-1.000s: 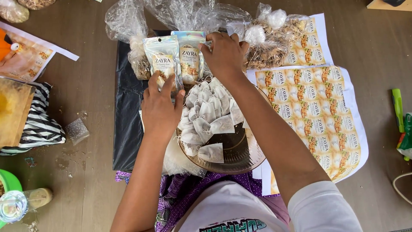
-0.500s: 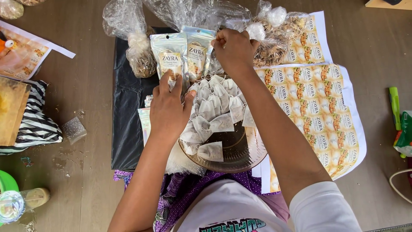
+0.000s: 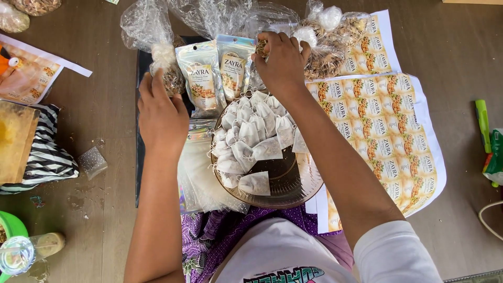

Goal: A person is manually cutting labels from a sheet and placing them into small plastic pouches that contain tea bags.

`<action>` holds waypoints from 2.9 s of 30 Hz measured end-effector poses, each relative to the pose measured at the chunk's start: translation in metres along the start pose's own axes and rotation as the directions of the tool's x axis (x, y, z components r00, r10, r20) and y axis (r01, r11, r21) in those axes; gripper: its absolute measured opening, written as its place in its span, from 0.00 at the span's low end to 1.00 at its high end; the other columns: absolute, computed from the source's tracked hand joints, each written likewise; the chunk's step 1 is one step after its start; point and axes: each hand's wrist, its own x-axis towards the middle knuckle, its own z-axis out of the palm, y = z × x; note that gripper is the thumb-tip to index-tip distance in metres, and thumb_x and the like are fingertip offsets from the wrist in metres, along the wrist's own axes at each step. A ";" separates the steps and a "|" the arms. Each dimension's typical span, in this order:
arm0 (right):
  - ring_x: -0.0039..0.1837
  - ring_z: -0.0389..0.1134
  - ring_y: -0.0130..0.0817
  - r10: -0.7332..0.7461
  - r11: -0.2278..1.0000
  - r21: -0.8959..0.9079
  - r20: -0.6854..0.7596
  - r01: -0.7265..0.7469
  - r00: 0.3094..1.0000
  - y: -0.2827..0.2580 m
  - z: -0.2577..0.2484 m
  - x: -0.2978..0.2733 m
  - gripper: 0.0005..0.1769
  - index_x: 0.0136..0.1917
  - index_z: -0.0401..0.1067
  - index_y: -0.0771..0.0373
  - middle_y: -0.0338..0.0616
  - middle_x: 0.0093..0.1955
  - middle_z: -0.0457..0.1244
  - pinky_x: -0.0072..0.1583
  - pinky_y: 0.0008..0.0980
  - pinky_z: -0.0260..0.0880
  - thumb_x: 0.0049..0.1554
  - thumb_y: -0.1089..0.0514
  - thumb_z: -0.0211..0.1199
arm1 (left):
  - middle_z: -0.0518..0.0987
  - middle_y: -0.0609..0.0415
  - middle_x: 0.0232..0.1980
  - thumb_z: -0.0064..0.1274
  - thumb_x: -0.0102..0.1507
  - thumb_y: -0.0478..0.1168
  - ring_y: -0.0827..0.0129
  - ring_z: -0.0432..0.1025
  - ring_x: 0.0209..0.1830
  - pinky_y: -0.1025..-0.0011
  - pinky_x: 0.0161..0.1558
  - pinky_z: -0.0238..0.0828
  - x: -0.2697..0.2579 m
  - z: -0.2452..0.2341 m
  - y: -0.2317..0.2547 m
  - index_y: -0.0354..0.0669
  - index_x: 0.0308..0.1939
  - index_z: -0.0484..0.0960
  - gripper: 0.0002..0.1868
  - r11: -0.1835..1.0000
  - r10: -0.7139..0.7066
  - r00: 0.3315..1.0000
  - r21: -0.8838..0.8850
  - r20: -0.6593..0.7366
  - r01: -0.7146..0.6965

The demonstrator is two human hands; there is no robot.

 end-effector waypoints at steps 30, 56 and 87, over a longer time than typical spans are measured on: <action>0.52 0.71 0.48 -0.262 0.898 0.436 0.440 0.050 0.859 -0.030 -0.121 -0.210 0.10 0.55 0.74 0.62 0.48 0.47 0.67 0.53 0.46 0.73 0.62 0.57 0.62 | 0.78 0.61 0.36 0.61 0.59 0.35 0.65 0.75 0.37 0.68 0.38 0.75 -0.145 -0.072 0.043 0.52 0.41 0.82 0.08 0.980 0.171 0.965 -0.132 0.197 -0.146; 0.79 0.56 0.47 -0.640 0.757 -0.062 0.136 0.651 0.756 -0.084 -0.068 -0.264 0.07 0.43 0.73 0.57 0.42 0.75 0.61 0.75 0.73 0.42 0.61 0.55 0.66 | 0.73 0.58 0.50 0.68 0.51 0.46 0.58 0.69 0.48 0.58 0.47 0.66 -0.174 -0.058 0.023 0.53 0.59 0.80 0.31 0.962 0.264 0.874 -0.053 0.407 -0.266; 0.40 0.64 0.33 0.109 0.562 0.803 0.165 -0.198 0.980 -0.027 -0.107 -0.203 0.07 0.46 0.77 0.66 0.47 0.35 0.65 0.49 0.38 0.68 0.63 0.59 0.63 | 0.79 0.56 0.37 0.56 0.67 0.37 0.73 0.73 0.37 0.71 0.51 0.73 -0.097 -0.035 0.103 0.44 0.44 0.82 0.04 0.473 0.038 0.987 -0.873 0.155 0.119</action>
